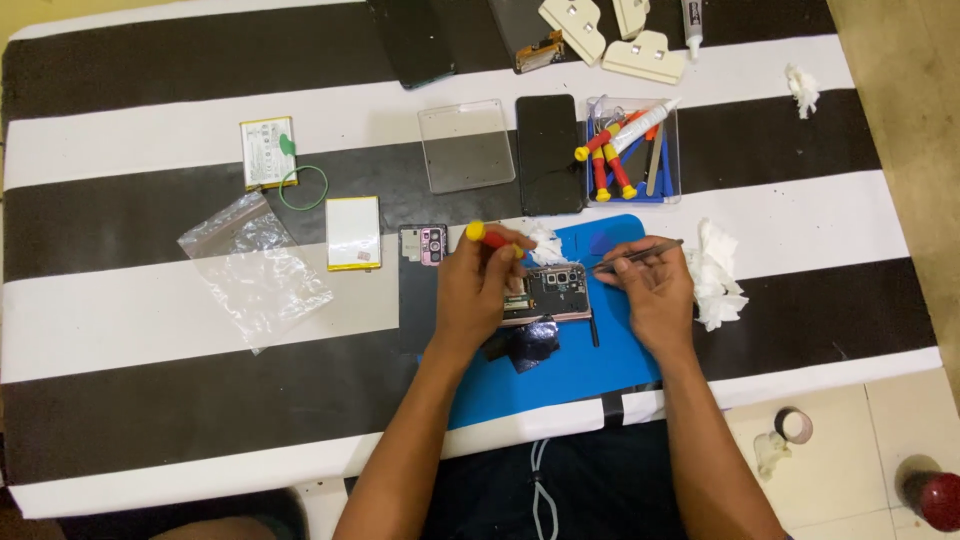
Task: Disassembling a smartphone to remove internal components like the battery connector using a screwdriver and prying tools.
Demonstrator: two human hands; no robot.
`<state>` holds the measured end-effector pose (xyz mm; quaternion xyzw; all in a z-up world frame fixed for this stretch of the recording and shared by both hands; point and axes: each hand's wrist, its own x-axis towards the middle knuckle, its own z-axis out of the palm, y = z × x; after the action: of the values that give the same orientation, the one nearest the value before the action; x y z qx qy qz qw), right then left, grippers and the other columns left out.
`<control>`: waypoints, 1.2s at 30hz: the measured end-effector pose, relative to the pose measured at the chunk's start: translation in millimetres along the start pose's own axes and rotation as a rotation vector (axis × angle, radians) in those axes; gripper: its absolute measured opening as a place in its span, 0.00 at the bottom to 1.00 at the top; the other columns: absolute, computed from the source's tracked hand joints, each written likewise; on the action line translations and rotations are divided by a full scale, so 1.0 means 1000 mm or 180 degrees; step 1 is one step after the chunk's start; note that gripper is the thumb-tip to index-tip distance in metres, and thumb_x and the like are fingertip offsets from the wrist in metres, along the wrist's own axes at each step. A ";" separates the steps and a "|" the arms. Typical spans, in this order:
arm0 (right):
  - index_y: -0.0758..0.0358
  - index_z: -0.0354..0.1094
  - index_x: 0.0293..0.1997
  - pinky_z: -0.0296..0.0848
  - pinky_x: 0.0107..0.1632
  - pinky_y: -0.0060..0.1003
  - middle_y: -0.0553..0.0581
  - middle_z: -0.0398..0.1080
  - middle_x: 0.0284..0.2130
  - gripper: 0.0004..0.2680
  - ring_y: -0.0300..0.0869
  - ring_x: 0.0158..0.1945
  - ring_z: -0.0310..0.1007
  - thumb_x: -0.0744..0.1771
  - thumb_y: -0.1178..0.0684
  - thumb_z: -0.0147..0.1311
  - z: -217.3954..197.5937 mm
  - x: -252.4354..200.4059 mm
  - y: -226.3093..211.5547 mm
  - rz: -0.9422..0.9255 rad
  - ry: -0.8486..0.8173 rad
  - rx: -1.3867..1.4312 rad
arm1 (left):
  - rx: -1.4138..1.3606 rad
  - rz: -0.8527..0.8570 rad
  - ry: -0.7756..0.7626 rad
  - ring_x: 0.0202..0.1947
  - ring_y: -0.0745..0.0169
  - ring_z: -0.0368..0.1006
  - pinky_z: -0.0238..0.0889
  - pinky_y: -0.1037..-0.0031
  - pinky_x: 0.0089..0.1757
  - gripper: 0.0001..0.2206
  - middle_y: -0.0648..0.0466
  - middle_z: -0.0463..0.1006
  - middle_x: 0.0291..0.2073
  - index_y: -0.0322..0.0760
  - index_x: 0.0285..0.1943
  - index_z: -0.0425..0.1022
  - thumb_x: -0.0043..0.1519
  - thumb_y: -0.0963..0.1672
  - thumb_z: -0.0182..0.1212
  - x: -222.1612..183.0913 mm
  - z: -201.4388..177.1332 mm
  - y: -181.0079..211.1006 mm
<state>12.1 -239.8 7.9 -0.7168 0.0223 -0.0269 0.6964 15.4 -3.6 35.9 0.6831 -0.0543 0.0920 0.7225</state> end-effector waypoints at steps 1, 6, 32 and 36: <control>0.70 0.54 0.52 0.86 0.47 0.42 0.70 0.72 0.41 0.07 0.52 0.44 0.80 0.71 0.65 0.48 -0.001 -0.002 0.003 0.0017 0.0007 0.0000 | 0.0001 -0.0017 -0.0006 0.26 0.63 0.77 0.73 0.73 0.30 0.07 0.45 0.83 0.38 0.32 0.50 0.71 0.71 0.43 0.51 0.002 0.005 -0.001; 0.69 0.53 0.53 0.86 0.47 0.40 0.68 0.72 0.40 0.08 0.51 0.44 0.80 0.70 0.66 0.48 -0.003 -0.001 0.004 0.0056 0.0009 0.0193 | 0.0072 0.0054 -0.0279 0.22 0.61 0.77 0.72 0.72 0.28 0.08 0.45 0.83 0.36 0.32 0.47 0.70 0.71 0.44 0.52 0.012 0.027 -0.025; 0.64 0.74 0.59 0.75 0.43 0.40 0.61 0.73 0.44 0.16 0.49 0.43 0.74 0.64 0.56 0.66 0.022 -0.021 -0.070 -0.0454 -0.0213 -0.1708 | 0.1610 0.0043 -0.0498 0.34 0.50 0.80 0.71 0.62 0.42 0.14 0.54 0.86 0.30 0.43 0.53 0.79 0.62 0.51 0.64 -0.029 0.008 0.022; 0.68 0.77 0.46 0.77 0.44 0.37 0.60 0.75 0.41 0.06 0.46 0.41 0.76 0.67 0.59 0.59 0.028 -0.030 -0.058 -0.0669 -0.0483 -0.0914 | 0.1802 0.0881 -0.0885 0.30 0.51 0.78 0.70 0.61 0.38 0.18 0.51 0.82 0.26 0.39 0.50 0.80 0.59 0.53 0.66 -0.035 0.026 0.006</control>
<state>-16.3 -208.3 65.3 -0.8072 -0.1016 -0.0420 0.5800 -19.2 -31.1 36.3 0.8487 -0.2167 0.1066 0.4706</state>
